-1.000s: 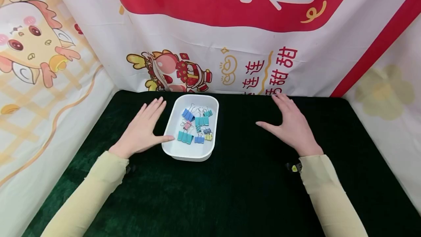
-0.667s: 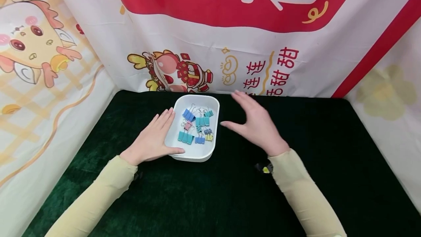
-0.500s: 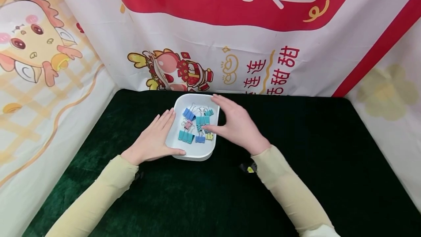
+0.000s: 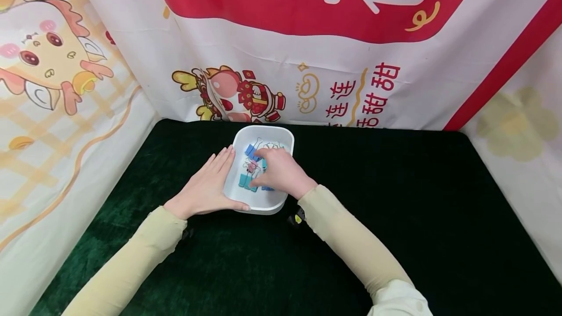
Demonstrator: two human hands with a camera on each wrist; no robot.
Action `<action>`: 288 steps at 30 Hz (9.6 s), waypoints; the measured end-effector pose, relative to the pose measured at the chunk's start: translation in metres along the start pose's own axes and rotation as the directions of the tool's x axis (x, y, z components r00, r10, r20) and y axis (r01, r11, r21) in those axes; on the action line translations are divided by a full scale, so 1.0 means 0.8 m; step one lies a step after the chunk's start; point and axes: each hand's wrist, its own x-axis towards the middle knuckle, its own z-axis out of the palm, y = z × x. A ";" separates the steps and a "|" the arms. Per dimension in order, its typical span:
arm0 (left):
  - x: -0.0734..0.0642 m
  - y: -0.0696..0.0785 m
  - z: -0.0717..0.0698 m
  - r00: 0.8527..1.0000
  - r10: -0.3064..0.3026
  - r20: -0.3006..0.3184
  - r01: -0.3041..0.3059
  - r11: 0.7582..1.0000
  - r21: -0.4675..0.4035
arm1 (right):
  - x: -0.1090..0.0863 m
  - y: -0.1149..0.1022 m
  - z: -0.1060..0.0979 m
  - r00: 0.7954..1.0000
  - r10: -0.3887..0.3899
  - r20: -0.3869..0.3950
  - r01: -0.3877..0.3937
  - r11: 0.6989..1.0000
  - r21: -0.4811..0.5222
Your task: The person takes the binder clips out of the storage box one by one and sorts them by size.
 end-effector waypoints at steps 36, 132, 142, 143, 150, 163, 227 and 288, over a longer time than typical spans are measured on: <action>0.001 -0.002 0.002 1.000 -0.010 0.010 0.010 1.000 0.013 | 0.037 0.007 0.059 0.974 -0.165 0.155 0.180 0.980 -0.089; 0.003 -0.002 0.002 1.000 0.000 0.009 0.000 1.000 0.013 | -0.050 0.236 -0.070 0.968 0.233 -0.097 -0.236 0.972 -0.016; -0.001 -0.001 0.005 1.000 -0.004 -0.002 0.004 1.000 -0.018 | -0.053 0.240 -0.063 0.964 0.236 -0.121 -0.236 0.972 0.017; -0.001 -0.001 0.005 1.000 -0.006 -0.001 0.006 1.000 -0.014 | -0.054 0.240 -0.062 0.964 0.238 -0.120 -0.237 0.971 0.020; -0.001 -0.001 0.004 1.000 -0.002 -0.004 0.002 1.000 -0.013 | -0.055 0.242 -0.060 0.963 0.235 -0.135 -0.231 0.972 0.047; 0.003 0.000 0.006 1.000 -0.030 0.000 0.030 0.999 0.015 | -0.059 0.202 -0.091 0.931 0.172 -0.322 -0.165 0.985 0.048; -0.003 0.000 0.001 1.000 -0.005 -0.003 0.005 1.000 0.001 | 0.037 0.031 -0.003 0.986 0.126 0.107 -0.141 0.980 0.138; -0.003 0.000 0.004 0.999 -0.036 0.017 0.036 0.999 0.012 | 0.023 0.040 -0.029 0.998 -0.025 -0.060 0.025 1.000 0.011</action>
